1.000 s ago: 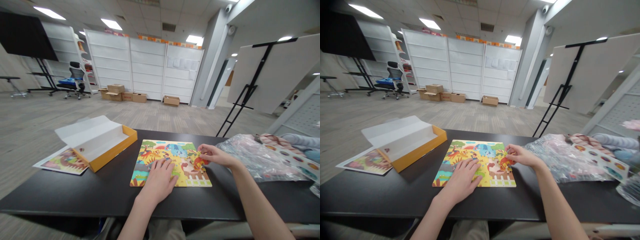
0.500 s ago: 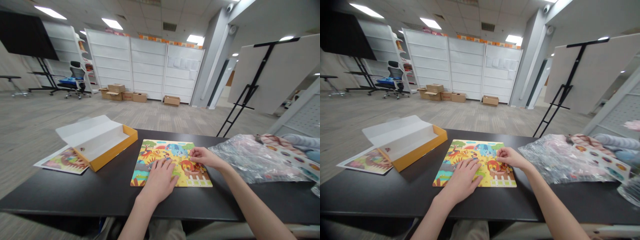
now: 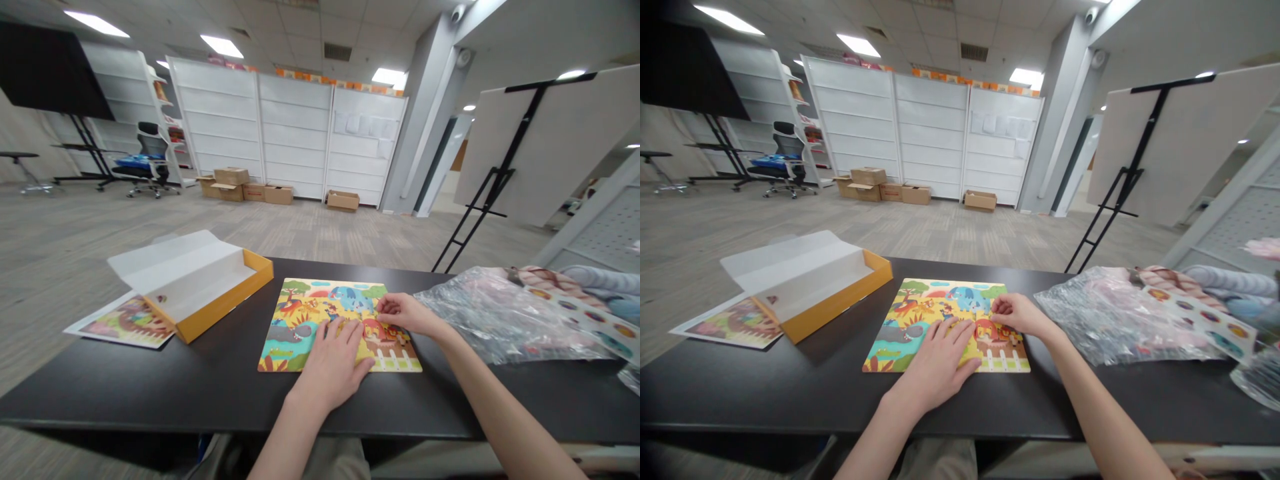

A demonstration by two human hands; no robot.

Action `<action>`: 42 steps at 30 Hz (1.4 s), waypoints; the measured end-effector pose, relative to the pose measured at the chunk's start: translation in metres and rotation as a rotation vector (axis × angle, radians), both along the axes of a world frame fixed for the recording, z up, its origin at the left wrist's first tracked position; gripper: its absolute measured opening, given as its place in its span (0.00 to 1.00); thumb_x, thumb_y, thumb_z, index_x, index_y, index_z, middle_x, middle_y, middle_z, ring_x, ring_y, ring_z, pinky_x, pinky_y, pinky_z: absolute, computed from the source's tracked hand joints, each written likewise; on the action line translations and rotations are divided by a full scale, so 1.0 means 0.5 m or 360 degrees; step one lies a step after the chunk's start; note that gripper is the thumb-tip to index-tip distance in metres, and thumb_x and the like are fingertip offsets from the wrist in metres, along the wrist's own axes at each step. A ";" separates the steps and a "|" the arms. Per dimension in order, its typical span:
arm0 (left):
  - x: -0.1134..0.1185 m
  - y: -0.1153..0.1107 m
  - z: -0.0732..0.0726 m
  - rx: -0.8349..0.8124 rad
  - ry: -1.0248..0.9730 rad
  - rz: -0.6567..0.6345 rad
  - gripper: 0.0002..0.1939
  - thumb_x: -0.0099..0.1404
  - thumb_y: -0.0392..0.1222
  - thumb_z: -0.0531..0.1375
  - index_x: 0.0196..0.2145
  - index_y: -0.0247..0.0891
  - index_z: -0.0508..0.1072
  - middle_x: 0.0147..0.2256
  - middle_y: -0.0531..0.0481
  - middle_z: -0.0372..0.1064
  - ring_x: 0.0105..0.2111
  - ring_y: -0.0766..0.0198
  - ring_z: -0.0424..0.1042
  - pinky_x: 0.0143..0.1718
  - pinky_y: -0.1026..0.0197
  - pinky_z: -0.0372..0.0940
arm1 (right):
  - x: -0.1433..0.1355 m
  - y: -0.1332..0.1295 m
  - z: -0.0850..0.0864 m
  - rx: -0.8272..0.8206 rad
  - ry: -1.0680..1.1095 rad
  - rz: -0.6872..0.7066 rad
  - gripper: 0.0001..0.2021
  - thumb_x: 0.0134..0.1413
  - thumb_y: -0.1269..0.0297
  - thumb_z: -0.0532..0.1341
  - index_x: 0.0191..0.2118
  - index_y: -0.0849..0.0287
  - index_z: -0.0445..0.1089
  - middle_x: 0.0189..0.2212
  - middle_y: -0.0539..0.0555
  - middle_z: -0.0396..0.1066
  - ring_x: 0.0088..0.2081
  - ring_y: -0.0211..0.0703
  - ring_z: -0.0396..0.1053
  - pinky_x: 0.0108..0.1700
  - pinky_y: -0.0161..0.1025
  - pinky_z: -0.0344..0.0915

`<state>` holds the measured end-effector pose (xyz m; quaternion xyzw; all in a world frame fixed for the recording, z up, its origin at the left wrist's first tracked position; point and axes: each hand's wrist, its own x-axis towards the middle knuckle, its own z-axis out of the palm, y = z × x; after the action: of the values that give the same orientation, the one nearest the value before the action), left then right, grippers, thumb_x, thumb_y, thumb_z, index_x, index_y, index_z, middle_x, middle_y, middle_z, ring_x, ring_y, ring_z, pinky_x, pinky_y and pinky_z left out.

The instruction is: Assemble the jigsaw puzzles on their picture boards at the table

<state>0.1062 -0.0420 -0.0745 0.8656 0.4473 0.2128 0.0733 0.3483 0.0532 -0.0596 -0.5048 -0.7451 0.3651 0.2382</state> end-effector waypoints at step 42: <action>0.014 -0.001 0.002 0.0006 0.0044 0.0025 0.27 0.72 0.57 0.50 0.62 0.42 0.64 0.60 0.45 0.66 0.61 0.47 0.58 0.65 0.41 0.48 | 0.021 -0.011 0.023 0.0050 -0.0405 0.0219 0.14 0.51 0.58 0.65 0.41 0.58 0.80 0.27 0.52 0.76 0.29 0.43 0.70 0.32 0.36 0.64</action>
<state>0.1134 -0.0424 -0.0734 0.8650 0.4547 0.2023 0.0638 0.3587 0.0478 -0.0480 -0.4909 -0.8077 0.3019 0.1243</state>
